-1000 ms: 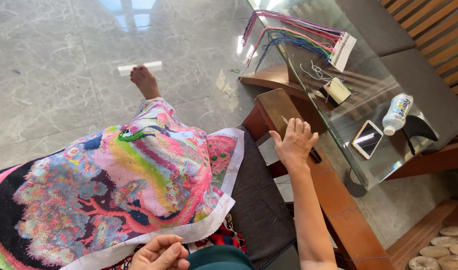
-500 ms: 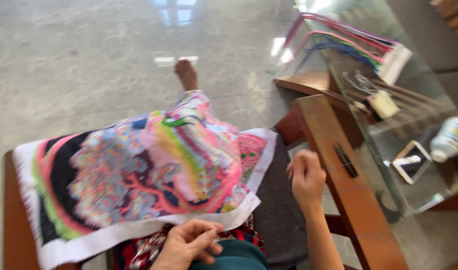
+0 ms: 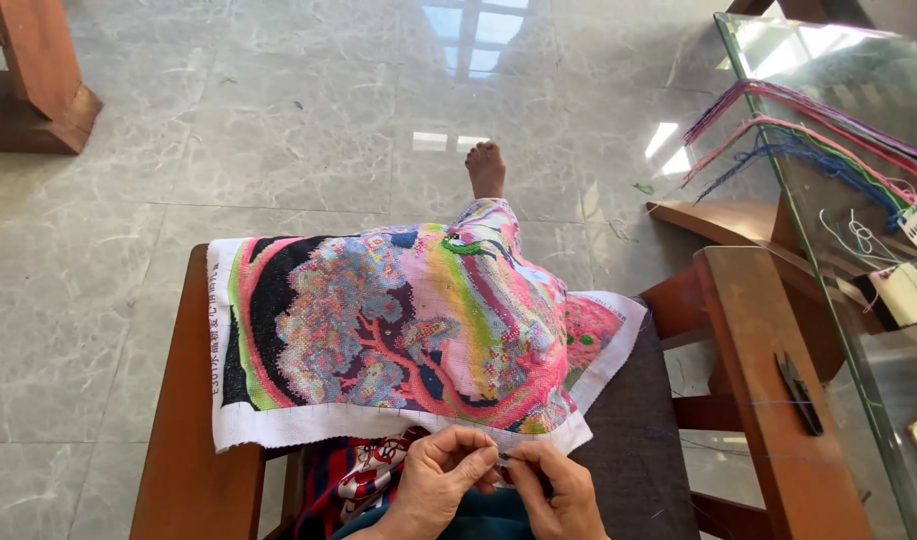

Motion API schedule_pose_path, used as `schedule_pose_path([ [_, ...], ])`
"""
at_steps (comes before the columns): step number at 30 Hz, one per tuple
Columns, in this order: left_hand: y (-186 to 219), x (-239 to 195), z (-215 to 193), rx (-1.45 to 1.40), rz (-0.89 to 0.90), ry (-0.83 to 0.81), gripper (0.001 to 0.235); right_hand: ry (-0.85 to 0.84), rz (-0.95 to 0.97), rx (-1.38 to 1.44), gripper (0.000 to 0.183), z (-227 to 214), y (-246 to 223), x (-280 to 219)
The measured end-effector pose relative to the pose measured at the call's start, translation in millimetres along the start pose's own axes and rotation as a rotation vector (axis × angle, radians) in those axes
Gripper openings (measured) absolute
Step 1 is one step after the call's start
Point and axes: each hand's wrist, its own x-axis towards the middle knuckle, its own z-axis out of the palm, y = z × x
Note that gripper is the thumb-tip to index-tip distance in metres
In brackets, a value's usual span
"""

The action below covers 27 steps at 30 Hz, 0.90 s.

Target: A person is cross-stitching a colorful pattern on a canvas using a needle and thread.

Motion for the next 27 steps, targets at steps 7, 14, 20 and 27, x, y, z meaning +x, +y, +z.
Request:
schedule_pose_path([
  [7, -5, 4, 1, -0.087, -0.013, 0.024, 0.004, 0.173, 0.072, 0.482, 0.017, 23, 49, -8],
  [14, -10, 4, 3, -0.114, 0.002, 0.001, 0.007, 0.228, 0.091, 0.485, 0.010, 25, 37, -2],
  [20, -11, 0, 3, -0.009, 0.036, -0.025, 0.010, 0.220, -0.141, 0.400, 0.013, 18, 2, 6],
  [27, -7, -3, 4, 0.051, 0.014, 0.007, 0.013, 0.210, -0.217, 0.378, 0.011, 24, -4, 7],
])
